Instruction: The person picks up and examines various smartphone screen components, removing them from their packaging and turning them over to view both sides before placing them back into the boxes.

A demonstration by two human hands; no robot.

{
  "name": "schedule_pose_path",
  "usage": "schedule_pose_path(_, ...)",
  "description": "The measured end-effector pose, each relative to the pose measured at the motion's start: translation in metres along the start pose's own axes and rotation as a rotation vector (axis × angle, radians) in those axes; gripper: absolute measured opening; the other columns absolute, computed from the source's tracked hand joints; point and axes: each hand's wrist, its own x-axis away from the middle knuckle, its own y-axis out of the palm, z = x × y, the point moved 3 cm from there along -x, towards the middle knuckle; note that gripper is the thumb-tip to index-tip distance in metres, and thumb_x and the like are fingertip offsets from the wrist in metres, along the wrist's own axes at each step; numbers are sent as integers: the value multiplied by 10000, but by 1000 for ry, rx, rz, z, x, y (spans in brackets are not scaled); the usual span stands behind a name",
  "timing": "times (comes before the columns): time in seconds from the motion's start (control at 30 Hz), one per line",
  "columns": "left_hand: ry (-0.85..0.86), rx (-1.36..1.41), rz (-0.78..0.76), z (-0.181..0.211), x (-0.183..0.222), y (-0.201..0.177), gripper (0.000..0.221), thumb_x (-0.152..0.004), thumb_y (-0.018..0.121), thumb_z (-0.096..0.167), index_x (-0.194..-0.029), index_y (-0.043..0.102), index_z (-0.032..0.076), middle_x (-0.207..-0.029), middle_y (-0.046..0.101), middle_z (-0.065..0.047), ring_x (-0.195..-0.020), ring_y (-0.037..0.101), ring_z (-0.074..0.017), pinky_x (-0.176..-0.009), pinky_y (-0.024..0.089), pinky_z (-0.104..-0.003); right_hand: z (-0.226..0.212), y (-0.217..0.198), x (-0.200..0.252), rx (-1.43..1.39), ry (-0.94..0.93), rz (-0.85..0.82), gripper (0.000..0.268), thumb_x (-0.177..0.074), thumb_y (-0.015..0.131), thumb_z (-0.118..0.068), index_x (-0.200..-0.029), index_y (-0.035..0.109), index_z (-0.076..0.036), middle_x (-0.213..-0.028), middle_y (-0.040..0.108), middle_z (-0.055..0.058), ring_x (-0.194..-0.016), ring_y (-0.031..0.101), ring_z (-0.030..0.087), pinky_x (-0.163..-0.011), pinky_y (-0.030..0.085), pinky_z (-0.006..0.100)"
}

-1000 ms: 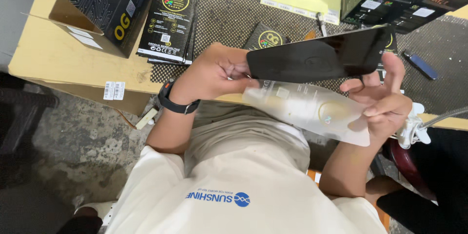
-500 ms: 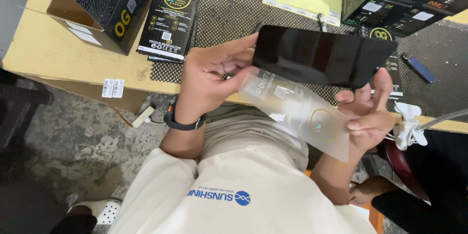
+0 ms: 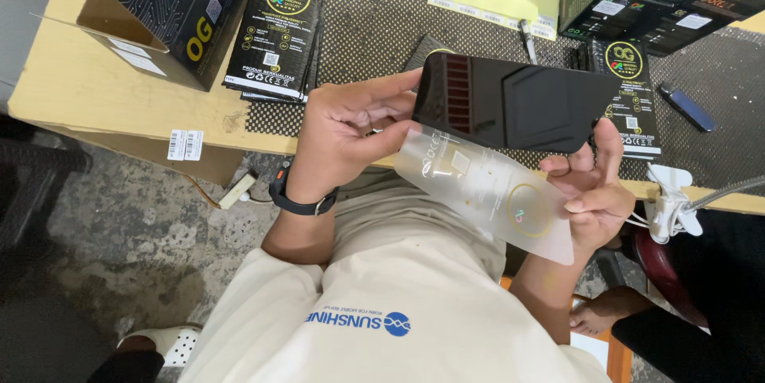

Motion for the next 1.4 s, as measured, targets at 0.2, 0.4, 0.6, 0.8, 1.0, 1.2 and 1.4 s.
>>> schedule_pose_path(0.2,-10,9,-24,0,1,-3,493,-961,723,-100,-1408,583,53,-1209,742,-193,-1113,736,-186,-995,626,-304,0,-1,1,53,1,15,238,-929,755,-201,-834,653,-8,-1702,263,269,-1411,587,242,-1060,634,470)
schedule_pose_path(0.4,-73,-32,33,1,1,-5,481,-916,763,-75,-1359,621,45,-1106,757,-144,-1007,716,-134,-910,671,-275,-4,3,-3,123,9,-8,212,-926,751,-207,-885,663,-19,-1693,266,294,-1446,558,285,-1035,643,466)
schedule_pose_path(0.6,10,-10,-22,11,-3,-2,442,-969,733,-59,-1379,605,44,-1127,762,-164,-967,737,-162,-902,658,-267,-13,16,-14,131,-29,0,190,-902,764,-202,-825,686,-46,-1709,275,238,-1450,558,239,-1055,639,489)
schedule_pose_path(0.8,366,-358,-118,68,-45,16,230,-971,751,62,-1189,683,39,-1043,764,-161,-899,794,-285,-805,665,-325,-45,31,-68,132,-350,-180,136,-767,695,-10,-682,618,-82,-1731,252,179,-1516,431,358,-1099,571,574)
schedule_pose_path(1.0,656,-297,-231,93,-64,31,159,-1021,684,-7,-1179,674,10,-1066,741,-190,-858,786,-320,-770,689,-403,-64,56,-146,222,-882,-592,202,-763,394,-153,-811,532,-293,-1666,235,288,-583,531,12,-389,200,417)
schedule_pose_path(1.2,780,-252,-292,91,-63,31,139,-1023,613,18,-1152,656,-10,-1059,724,-228,-851,777,-391,-764,680,-463,-68,15,-121,-93,-71,-185,1530,-260,700,-19,-1671,291,-444,-1769,199,-15,-1595,193,215,-1415,42,669)
schedule_pose_path(1.4,663,-207,-196,95,-59,37,246,-997,628,111,-1045,597,-128,-849,672,-213,-685,641,-336,-647,639,-413,-79,47,-127,488,-757,-217,108,-833,470,-522,-756,517,-464,-1645,435,47,-464,537,453,-345,371,451)
